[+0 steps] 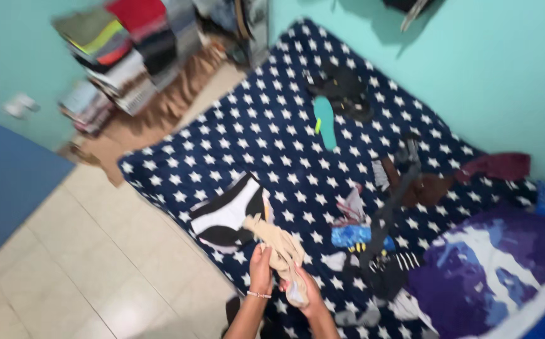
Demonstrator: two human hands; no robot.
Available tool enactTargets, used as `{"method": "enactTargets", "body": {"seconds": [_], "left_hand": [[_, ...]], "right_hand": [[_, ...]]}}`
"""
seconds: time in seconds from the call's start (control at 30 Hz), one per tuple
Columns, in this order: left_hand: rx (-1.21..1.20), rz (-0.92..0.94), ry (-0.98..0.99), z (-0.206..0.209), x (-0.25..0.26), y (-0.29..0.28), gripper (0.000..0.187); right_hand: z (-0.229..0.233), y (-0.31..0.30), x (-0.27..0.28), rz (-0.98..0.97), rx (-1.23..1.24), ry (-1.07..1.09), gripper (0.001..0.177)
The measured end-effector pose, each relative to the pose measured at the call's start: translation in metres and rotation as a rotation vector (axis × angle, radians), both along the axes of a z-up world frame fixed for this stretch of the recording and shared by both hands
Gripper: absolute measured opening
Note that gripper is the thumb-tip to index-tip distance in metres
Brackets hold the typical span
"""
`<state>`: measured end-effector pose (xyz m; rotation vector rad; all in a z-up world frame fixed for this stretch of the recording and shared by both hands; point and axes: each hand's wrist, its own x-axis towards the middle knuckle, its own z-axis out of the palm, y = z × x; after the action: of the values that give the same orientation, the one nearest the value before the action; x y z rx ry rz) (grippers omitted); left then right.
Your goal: The person sorts various garments by hand on a bed, unfolding and smoothing each item before placing them in a pile.
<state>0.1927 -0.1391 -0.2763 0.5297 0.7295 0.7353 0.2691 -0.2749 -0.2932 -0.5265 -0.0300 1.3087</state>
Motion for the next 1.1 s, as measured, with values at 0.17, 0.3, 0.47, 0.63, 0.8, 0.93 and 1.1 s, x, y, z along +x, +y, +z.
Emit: {"method": "enactTargets", "body": {"seconds": [0.17,0.3,0.47,0.63,0.8,0.93,1.1], "left_hand": [[0.062,0.004,-0.038,0.088,-0.015,0.03,0.027],[-0.173,-0.129,-0.33,0.132,-0.033,0.044,0.032],[-0.34,0.012,-0.305,0.19,-0.061,0.064,0.033],[-0.039,-0.173,0.068,0.17,-0.089,0.079,0.036],[0.414,-0.051,0.397,0.12,-0.09,0.077,0.032],[-0.379,0.161,-0.001,0.102,-0.103,0.093,0.032],[-0.527,0.04,-0.275,0.115,-0.105,0.097,0.044]], "right_hand": [[0.094,0.031,0.0,-0.192,-0.361,-0.673,0.049],[0.146,0.049,-0.023,-0.328,-0.177,-1.529,0.057],[0.155,0.079,-0.04,-0.027,-0.419,-0.948,0.032],[0.188,0.105,-0.05,-0.163,-0.19,-1.003,0.035],[0.164,0.127,-0.049,-0.346,-0.235,-1.239,0.034],[0.188,0.13,-0.043,-0.286,-0.253,-0.706,0.032],[0.198,0.145,-0.058,-0.198,0.157,-0.183,0.024]]}}
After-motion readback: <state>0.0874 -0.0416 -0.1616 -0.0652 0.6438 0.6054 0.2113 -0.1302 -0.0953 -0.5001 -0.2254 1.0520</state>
